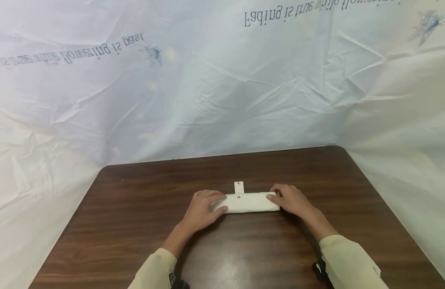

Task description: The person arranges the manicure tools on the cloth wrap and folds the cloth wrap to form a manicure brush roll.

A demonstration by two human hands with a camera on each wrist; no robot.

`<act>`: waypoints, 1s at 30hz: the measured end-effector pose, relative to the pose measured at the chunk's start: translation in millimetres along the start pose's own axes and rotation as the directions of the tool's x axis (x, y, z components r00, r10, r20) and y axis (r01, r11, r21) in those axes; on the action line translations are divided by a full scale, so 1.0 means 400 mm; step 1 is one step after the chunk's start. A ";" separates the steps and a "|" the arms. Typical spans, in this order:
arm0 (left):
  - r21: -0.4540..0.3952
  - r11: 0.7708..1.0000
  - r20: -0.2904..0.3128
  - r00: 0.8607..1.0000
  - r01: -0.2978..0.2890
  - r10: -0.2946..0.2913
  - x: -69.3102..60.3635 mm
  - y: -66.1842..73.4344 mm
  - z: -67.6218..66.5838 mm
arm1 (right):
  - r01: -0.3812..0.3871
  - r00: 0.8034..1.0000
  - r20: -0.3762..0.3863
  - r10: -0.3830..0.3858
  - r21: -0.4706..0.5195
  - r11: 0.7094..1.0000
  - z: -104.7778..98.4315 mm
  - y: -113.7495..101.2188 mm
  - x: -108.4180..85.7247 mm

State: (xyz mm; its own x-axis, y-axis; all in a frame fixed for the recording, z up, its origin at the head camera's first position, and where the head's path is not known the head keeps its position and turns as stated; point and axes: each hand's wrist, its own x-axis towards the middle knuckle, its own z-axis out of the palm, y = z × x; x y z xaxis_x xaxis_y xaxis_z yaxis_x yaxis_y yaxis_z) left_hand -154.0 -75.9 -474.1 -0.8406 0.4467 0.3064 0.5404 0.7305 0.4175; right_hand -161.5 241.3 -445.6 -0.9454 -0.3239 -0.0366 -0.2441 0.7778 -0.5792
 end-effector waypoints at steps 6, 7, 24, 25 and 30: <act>0.028 1.000 0.106 0.994 -0.007 0.004 0.018 0.007 0.005 | 0.056 0.998 0.024 -0.058 0.082 0.995 0.012 -0.039 0.082; 0.022 1.000 0.119 0.993 0.004 -0.007 0.018 0.006 0.007 | 0.039 0.998 0.041 -0.043 0.114 0.993 0.023 -0.046 0.100; 0.004 1.000 0.172 0.985 -0.001 0.000 0.023 0.008 0.033 | 0.254 0.965 -0.012 -0.260 0.260 0.932 0.104 -0.073 0.130; 0.003 1.000 0.171 0.985 0.001 -0.001 0.023 0.007 0.033 | 0.299 0.953 -0.023 -0.302 0.239 0.924 0.105 -0.072 0.126; -0.022 0.999 0.176 0.984 0.029 -0.025 0.020 0.002 0.035 | 0.404 0.914 -0.025 -0.404 0.130 0.906 0.114 -0.071 0.117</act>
State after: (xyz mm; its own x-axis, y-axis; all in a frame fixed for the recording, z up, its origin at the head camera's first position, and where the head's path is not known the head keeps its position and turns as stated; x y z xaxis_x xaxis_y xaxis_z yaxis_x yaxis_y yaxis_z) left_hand -160.9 -64.2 -483.4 -0.8471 0.5125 0.1408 0.5166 0.7316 0.4449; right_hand -188.8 179.4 -467.9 -0.7713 -0.5968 0.2212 -0.5748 0.5038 -0.6448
